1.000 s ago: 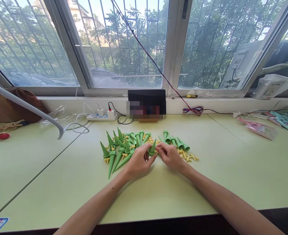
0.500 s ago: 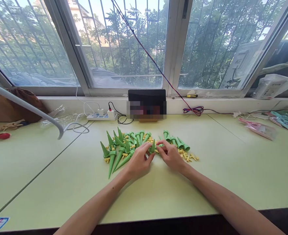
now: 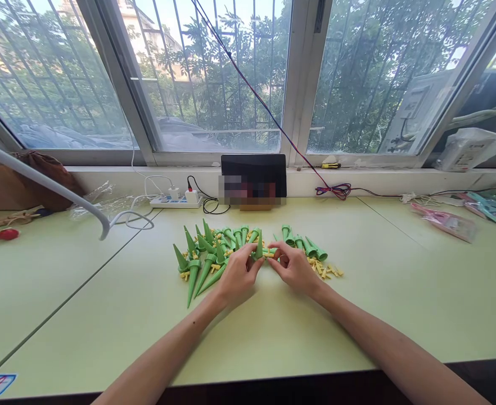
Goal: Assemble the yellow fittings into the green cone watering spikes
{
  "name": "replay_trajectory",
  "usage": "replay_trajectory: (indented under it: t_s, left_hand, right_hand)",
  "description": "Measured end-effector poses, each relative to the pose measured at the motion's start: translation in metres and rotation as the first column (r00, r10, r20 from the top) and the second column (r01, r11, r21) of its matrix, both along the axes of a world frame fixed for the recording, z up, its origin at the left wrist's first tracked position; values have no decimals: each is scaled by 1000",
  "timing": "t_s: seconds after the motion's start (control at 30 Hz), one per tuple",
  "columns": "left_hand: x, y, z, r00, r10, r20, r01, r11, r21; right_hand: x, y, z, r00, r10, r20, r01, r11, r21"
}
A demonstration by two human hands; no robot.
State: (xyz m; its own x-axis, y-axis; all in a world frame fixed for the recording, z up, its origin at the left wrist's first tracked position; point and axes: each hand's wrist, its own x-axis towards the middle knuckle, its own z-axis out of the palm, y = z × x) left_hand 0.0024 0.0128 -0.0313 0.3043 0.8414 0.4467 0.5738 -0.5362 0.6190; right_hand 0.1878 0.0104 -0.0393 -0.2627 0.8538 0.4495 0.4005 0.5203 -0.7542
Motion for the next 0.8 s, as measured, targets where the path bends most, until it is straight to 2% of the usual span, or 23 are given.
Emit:
replay_trajectory:
  t_s: [0.8]
  left_hand:
    - [-3,1,-5,998,-25,-52,26,999,19]
  right_hand:
    - [1,3,-7,998,9,57,-9,1000,-10]
